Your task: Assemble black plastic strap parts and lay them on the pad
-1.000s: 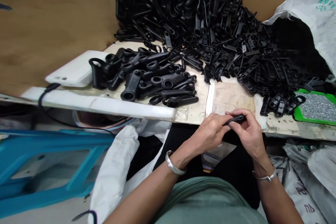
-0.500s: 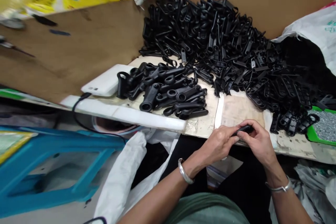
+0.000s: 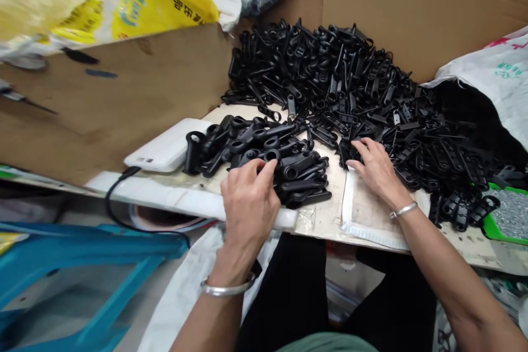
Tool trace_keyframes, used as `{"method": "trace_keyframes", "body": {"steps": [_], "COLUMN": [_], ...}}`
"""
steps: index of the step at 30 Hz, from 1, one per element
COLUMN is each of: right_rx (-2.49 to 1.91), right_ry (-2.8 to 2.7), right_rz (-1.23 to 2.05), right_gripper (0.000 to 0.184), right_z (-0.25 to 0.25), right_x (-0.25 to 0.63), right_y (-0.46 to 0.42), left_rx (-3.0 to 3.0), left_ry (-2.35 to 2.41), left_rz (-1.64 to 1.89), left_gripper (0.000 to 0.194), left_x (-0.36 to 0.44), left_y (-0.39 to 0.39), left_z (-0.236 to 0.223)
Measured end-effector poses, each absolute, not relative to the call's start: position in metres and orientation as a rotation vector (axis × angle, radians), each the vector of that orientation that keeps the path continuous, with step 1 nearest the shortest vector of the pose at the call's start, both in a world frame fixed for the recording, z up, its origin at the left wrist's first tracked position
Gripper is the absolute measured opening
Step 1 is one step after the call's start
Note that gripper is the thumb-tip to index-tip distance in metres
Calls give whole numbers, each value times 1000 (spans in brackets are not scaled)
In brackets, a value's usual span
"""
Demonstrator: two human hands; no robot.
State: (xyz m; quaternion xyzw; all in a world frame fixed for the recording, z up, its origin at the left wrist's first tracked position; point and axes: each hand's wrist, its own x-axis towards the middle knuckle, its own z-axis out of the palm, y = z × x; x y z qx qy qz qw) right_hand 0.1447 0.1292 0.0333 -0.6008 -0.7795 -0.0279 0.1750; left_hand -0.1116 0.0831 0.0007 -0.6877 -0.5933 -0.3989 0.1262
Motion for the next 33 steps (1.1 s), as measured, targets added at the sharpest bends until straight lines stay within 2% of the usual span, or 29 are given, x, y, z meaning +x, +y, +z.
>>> {"method": "trace_keyframes", "body": {"steps": [9,18,23,26,29,33], "right_rx": [-1900,-1713,-1500,-1562,-1733,-1953], "right_ry": [-2450,-2366,-2281,-2044,-1865,-2052], "right_rz": [-94,370,475,375,92,-139], "right_gripper": [41,42,37,33,26,27], "right_z": [42,58,61,65,67,56], "right_x": [123,163,189,215,239,246], "right_y": [155,91,69,62,54,43], "left_rx": [-2006,-2042,-2058,-2068,-2076,-2144], "left_ry": [-1711,-1729,-1727,-1699,-1657,-1445], "left_rz": [-1288,-1338,-1407,-1414,-1403,-1326], "left_gripper": [22,21,24,27,31,30], "left_x": [-105,-101,-100,-100,-96,-81], "left_y": [77,73,69,65,57,45], "left_z": [-1,-6,-3,-1,-2,-6]}}
